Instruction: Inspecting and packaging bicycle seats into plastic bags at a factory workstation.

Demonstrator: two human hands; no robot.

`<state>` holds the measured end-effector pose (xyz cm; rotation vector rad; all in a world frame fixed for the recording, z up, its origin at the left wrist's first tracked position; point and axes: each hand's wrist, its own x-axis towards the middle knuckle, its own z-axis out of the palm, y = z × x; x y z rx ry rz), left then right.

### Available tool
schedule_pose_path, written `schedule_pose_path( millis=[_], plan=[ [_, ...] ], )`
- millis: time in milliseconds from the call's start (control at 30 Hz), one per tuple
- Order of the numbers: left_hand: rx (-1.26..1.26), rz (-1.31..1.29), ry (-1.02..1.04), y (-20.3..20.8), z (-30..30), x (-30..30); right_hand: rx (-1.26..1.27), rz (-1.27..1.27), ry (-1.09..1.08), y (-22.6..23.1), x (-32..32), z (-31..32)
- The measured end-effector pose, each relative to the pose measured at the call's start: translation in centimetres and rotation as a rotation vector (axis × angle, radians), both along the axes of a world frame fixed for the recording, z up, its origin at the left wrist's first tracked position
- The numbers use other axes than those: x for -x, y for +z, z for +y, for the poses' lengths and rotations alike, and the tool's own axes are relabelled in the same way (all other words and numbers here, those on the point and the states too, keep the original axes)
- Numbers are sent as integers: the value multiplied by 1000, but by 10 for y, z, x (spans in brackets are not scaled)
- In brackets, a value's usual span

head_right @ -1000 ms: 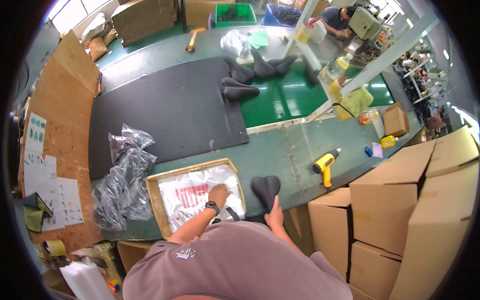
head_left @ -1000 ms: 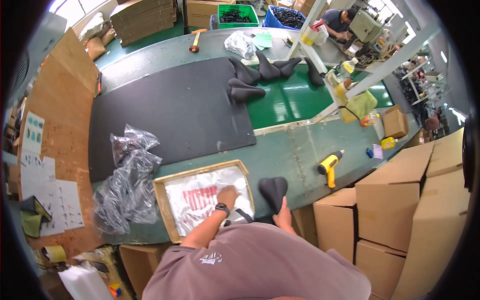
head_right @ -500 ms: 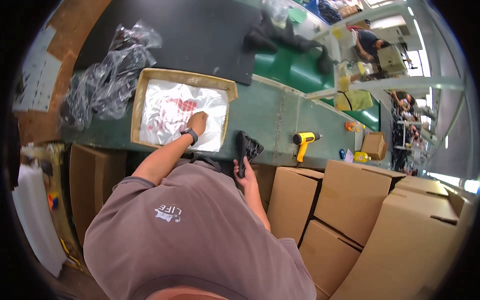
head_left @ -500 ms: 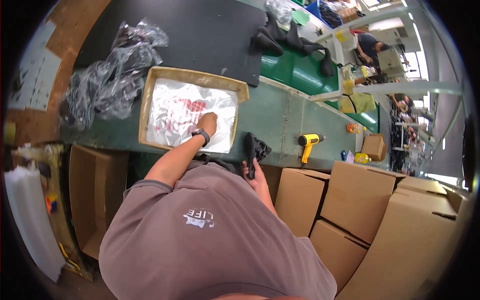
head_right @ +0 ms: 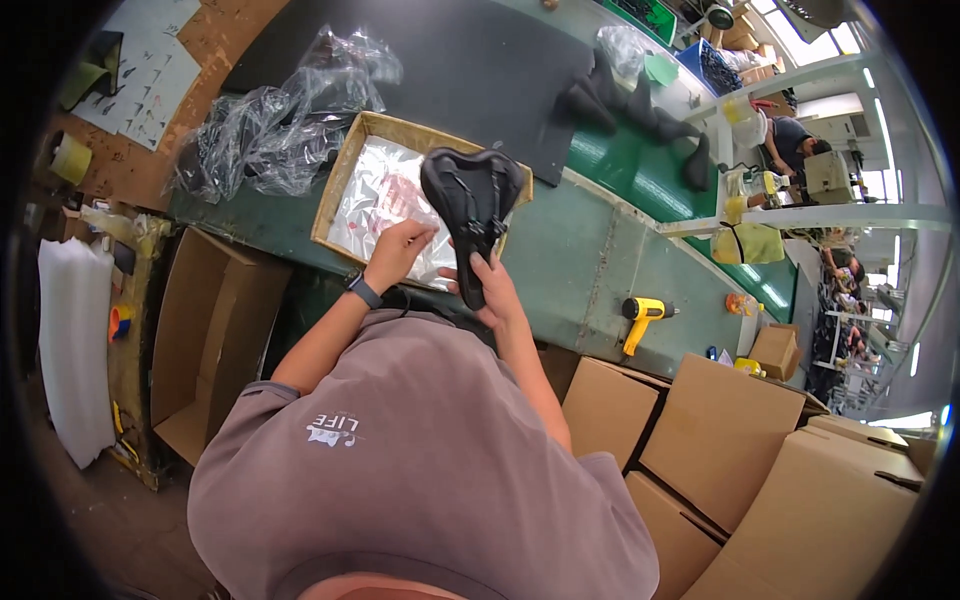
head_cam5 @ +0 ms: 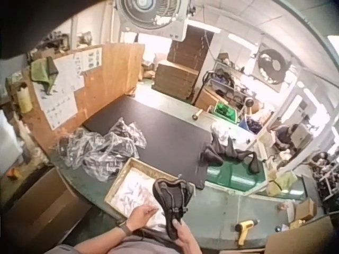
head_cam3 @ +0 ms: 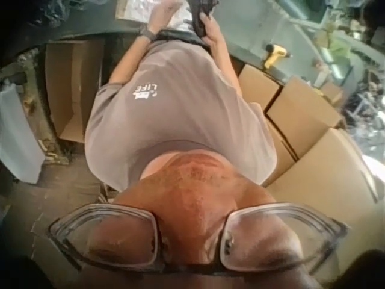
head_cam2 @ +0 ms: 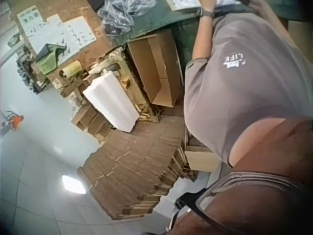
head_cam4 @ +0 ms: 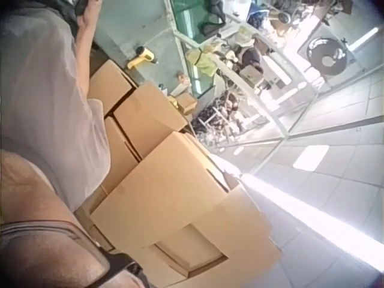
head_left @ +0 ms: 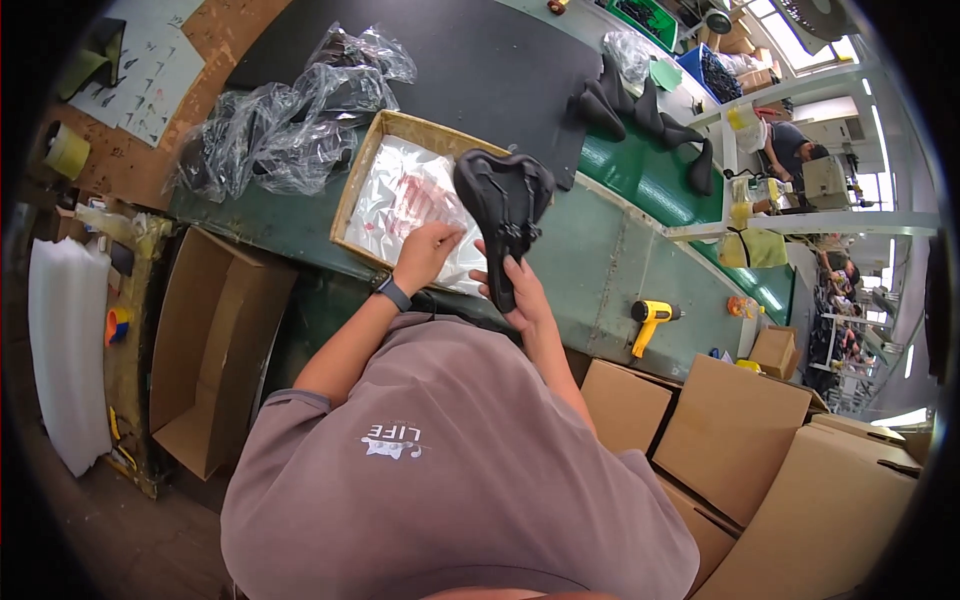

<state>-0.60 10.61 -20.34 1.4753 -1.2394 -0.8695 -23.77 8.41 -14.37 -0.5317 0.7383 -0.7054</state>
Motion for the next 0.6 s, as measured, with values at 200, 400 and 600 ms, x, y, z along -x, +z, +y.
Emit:
schedule_pose_path(
  millis=[200, 400, 600],
  plan=[
    [-208, 13, -232, 44, 34, 8, -92, 67, 205, 15, -19, -9],
    [-331, 654, 66, 84, 67, 16, -40, 146, 114, 20, 24, -18],
    [-68, 1392, 591, 158, 47, -19, -78, -261, 51, 34, 102, -32]
  ],
)
